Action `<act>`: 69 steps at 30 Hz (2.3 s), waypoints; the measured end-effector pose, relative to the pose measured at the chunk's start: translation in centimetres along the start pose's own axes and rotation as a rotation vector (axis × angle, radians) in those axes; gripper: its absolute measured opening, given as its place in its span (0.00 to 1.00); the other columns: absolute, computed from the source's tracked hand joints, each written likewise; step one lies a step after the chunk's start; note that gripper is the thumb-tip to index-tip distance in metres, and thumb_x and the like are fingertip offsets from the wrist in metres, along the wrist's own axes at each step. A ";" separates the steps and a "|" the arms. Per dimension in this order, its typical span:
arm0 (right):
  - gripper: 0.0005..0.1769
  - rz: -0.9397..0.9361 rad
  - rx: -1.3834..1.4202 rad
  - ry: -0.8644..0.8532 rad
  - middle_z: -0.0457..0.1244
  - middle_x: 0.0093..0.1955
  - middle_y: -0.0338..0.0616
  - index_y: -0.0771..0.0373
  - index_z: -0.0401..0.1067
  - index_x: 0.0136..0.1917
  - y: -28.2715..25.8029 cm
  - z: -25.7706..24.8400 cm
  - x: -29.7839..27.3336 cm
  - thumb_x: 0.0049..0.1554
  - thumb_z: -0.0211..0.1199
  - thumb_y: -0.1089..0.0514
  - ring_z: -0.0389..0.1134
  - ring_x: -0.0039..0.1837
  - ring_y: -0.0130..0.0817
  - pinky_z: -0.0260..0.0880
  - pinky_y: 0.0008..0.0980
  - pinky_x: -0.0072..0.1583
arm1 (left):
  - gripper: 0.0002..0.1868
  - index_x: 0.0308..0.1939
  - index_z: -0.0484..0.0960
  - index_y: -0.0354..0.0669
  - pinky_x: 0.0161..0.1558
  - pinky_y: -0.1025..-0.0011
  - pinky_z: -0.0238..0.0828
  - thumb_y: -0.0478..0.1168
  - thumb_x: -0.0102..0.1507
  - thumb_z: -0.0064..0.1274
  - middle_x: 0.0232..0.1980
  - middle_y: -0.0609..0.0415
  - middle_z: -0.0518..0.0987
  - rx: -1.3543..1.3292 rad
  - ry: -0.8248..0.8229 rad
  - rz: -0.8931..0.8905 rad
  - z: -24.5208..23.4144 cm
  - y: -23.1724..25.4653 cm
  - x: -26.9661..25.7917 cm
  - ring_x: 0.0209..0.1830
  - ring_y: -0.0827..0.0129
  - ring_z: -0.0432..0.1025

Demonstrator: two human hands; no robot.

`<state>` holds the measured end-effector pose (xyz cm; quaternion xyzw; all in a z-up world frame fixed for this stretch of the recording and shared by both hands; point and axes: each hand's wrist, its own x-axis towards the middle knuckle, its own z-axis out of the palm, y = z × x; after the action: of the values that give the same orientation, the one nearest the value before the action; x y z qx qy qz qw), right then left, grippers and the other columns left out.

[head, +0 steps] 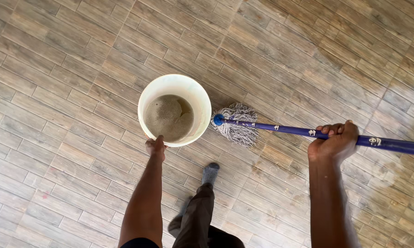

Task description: The person mops a tiled floor using a string mop and a bucket of water, dipping the mop into the bucket and wringing the mop head by hand.

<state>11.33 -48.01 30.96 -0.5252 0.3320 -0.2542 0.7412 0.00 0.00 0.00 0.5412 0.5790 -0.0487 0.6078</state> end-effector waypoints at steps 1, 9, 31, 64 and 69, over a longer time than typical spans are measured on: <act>0.16 0.003 0.001 -0.011 0.50 0.30 0.33 0.50 0.54 0.35 0.7 0.2 -0.8 0.65 0.51 0.59 0.53 0.32 0.27 0.67 0.37 0.46 | 0.26 0.60 0.74 0.23 0.39 0.60 0.76 0.36 0.60 0.54 0.61 0.32 0.78 -0.009 0.007 0.001 -1.6 -0.1 1.4 0.48 0.53 0.75; 0.19 0.045 0.182 0.088 0.49 0.26 0.35 0.54 0.52 0.31 7.6 -0.1 -8.7 0.63 0.48 0.58 0.54 0.31 0.30 0.67 0.37 0.43 | 0.24 0.57 0.71 0.26 0.43 0.66 0.81 0.35 0.60 0.53 0.54 0.39 0.76 -0.165 -0.032 -0.071 -10.6 -2.1 9.2 0.46 0.56 0.76; 0.09 -0.380 0.017 -0.103 0.68 0.49 0.47 0.64 0.64 0.51 1.1 7.5 -32.9 0.67 0.64 0.60 0.64 0.51 0.32 0.64 0.37 0.59 | 0.35 0.68 0.72 0.34 0.60 0.64 0.74 0.46 0.58 0.56 0.59 0.40 0.83 0.679 -0.874 0.548 -9.7 12.0 -15.1 0.59 0.58 0.78; 0.23 -0.621 -0.295 -0.073 0.58 0.30 0.40 0.61 0.64 0.37 -10.7 7.9 -72.5 0.69 0.50 0.45 0.59 0.34 0.29 0.61 0.33 0.39 | 0.14 0.43 0.79 0.40 0.60 0.50 0.69 0.47 0.62 0.53 0.49 0.34 0.78 1.176 -1.377 1.439 -18.9 14.2 -23.5 0.53 0.38 0.72; 0.26 -0.599 -0.199 -0.311 0.60 0.37 0.42 0.62 0.64 0.42 -14.9 4.1 -69.1 0.62 0.59 0.37 0.61 0.40 0.31 0.62 0.35 0.45 | 0.08 0.36 0.82 0.41 0.58 0.45 0.64 0.41 0.62 0.51 0.46 0.37 0.81 0.917 -1.192 1.471 -16.9 11.1 -26.2 0.58 0.33 0.67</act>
<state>-30.92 -0.08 61.56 -0.7012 0.0697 -0.3440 0.6206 -11.84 1.74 30.83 0.8261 -0.3589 -0.1406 0.4111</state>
